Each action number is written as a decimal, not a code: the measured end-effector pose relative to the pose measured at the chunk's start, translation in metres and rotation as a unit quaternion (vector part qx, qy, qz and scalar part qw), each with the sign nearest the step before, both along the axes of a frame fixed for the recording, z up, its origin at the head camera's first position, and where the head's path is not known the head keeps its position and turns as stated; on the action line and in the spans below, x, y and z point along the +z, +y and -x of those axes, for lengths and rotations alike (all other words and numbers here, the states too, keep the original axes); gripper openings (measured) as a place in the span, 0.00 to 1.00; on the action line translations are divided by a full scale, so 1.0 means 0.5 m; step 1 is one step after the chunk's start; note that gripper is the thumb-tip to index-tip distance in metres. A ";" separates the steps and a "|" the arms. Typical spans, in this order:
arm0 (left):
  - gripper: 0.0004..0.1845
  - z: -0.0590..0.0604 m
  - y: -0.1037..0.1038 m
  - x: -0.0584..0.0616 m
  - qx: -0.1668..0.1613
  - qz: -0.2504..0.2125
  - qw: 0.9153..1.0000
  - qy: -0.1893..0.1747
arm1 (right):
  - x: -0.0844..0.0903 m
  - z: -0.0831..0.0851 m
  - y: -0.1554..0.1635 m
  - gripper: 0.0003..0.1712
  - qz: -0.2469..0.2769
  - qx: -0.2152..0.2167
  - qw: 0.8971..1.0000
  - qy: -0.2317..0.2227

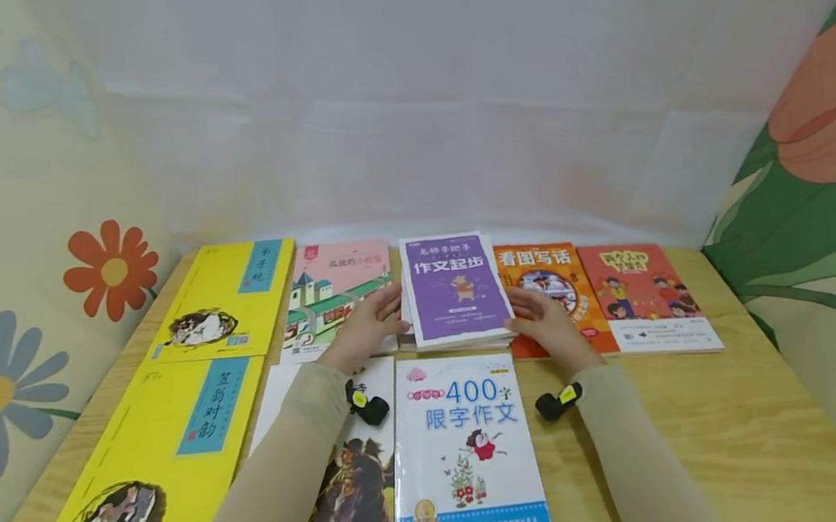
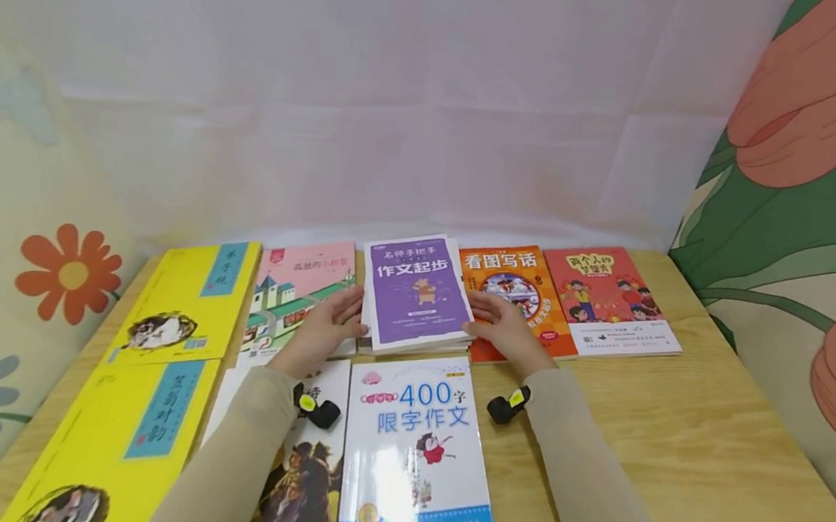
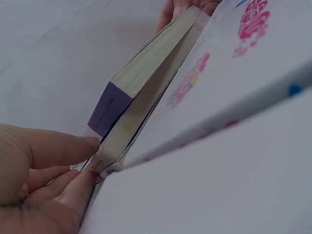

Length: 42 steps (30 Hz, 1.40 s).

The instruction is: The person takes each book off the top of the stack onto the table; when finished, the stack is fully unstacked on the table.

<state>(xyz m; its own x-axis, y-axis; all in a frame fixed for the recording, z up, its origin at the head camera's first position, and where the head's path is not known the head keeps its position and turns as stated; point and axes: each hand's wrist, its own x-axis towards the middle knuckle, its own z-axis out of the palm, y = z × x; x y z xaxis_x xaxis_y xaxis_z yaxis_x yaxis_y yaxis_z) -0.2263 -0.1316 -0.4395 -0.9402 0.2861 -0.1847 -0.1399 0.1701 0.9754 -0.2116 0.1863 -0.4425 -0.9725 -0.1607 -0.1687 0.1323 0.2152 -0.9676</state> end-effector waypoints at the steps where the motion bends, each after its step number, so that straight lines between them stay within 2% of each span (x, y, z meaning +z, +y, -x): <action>1: 0.41 0.001 0.002 0.001 0.000 -0.001 1.000 0.000 | 0.000 0.001 0.002 0.35 0.005 -0.005 1.000 -0.004; 6: 0.42 0.004 0.002 0.003 0.000 -0.004 1.000 -0.001 | 0.015 0.005 0.009 0.36 0.026 -0.026 0.999 -0.027; 12: 0.42 0.008 -0.001 0.001 0.004 0.006 1.000 0.000 | 0.039 0.007 0.012 0.34 -0.022 -0.033 0.998 -0.053; 20: 0.42 0.006 -0.003 0.001 0.013 0.009 1.000 -0.002 | 0.056 0.012 -0.007 0.29 0.012 -0.055 0.992 -0.112; 23: 0.42 0.003 -0.001 0.002 0.013 0.012 1.000 0.002 | 0.058 0.017 -0.013 0.29 0.011 -0.060 0.992 -0.112; 27: 0.42 -0.001 0.001 0.002 0.015 0.008 1.000 0.002 | 0.061 0.014 -0.005 0.29 0.000 -0.035 0.994 -0.105; 32: 0.42 -0.001 -0.004 -0.003 0.009 0.006 1.000 0.006 | 0.060 -0.016 0.024 0.28 0.004 0.000 0.997 -0.074; 38: 0.41 -0.005 -0.001 -0.006 0.010 -0.008 1.000 0.005 | 0.054 -0.069 0.079 0.28 0.045 -0.017 0.999 -0.013; 42: 0.41 -0.005 0.004 -0.010 0.008 -0.007 1.000 0.006 | 0.058 -0.118 0.123 0.19 0.091 -0.039 0.995 0.012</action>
